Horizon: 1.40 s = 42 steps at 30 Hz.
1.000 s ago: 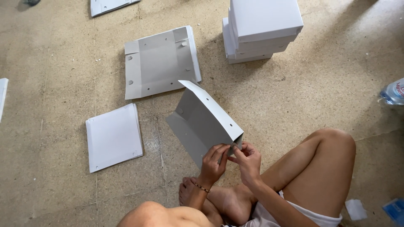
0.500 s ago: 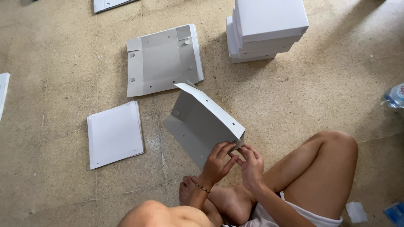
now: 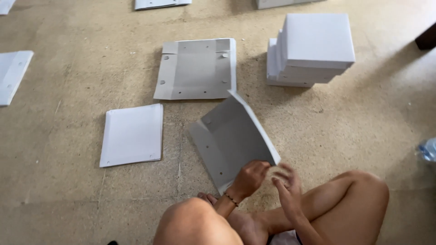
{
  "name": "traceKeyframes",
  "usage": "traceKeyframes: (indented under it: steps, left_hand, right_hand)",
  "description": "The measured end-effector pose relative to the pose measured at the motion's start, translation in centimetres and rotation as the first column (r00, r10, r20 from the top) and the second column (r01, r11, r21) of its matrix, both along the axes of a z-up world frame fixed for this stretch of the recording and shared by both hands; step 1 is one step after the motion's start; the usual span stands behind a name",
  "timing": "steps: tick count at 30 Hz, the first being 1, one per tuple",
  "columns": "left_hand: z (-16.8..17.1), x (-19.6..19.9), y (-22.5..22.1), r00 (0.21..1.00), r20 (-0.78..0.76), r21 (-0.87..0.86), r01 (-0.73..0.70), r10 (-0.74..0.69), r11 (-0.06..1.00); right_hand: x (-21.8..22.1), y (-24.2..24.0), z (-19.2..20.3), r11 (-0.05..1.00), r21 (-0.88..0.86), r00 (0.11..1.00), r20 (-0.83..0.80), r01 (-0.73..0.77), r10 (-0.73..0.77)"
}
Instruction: Manually folding flat cardboard sheets into boxes and stacking them on the floor.
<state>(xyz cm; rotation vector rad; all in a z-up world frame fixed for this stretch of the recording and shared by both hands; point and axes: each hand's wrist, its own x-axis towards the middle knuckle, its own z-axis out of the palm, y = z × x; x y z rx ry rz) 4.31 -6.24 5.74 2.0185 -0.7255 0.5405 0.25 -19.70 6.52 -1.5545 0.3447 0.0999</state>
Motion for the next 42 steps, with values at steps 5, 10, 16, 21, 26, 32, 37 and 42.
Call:
traceKeyframes:
  steps: [5, 10, 16, 21, 26, 32, 37, 42]
  left_hand:
    - [-0.9, -1.1, -1.1, 0.994, -0.006, 0.109, 0.108, -0.108, 0.988]
    - [-3.8, -1.7, -1.3, 0.988, -0.112, 0.055, 0.116, -0.109, 0.992]
    - [-3.4, -1.7, 2.4, 0.999, -0.01, 0.137, 0.048, -0.047, 0.989]
    - [-2.0, -3.0, 8.9, 0.981, -0.169, 0.224, -0.059, 0.099, 0.973]
    - [-4.9, -5.4, 10.0, 0.891, -0.453, 0.426, 0.194, 0.023, 0.884]
    - [-6.2, -5.9, 7.7, 0.864, -0.501, 0.486, 0.23, 0.054, 0.843]
    - [-8.5, -5.1, 6.3, 0.937, -0.339, 0.378, 0.049, 0.089, 0.924]
    - [-10.4, -4.9, 5.8, 0.97, -0.198, 0.26, -0.086, 0.14, 0.962]
  right_hand:
    - [1.0, -3.2, -1.5, 0.406, -0.903, 0.795, 0.347, 0.14, 0.498]
    - [1.6, -5.2, -5.0, 0.107, -0.994, 0.778, 0.061, -0.008, 0.625]
    - [2.4, -6.0, -6.1, 0.075, -0.996, 0.773, 0.011, -0.048, 0.634]
    - [4.9, -9.7, -7.3, -0.024, -0.993, 0.815, -0.111, -0.118, 0.569]
    - [7.5, -12.3, -8.2, -0.116, -0.993, 0.815, -0.081, -0.017, 0.573]
    - [9.3, -12.4, -7.2, -0.148, -0.986, 0.764, -0.04, 0.073, 0.644]
    - [6.6, -6.9, -5.8, -0.026, -0.987, 0.597, 0.074, 0.156, 0.799]
    - [3.3, -2.5, -7.0, 0.186, -0.982, 0.594, 0.175, 0.044, 0.785]
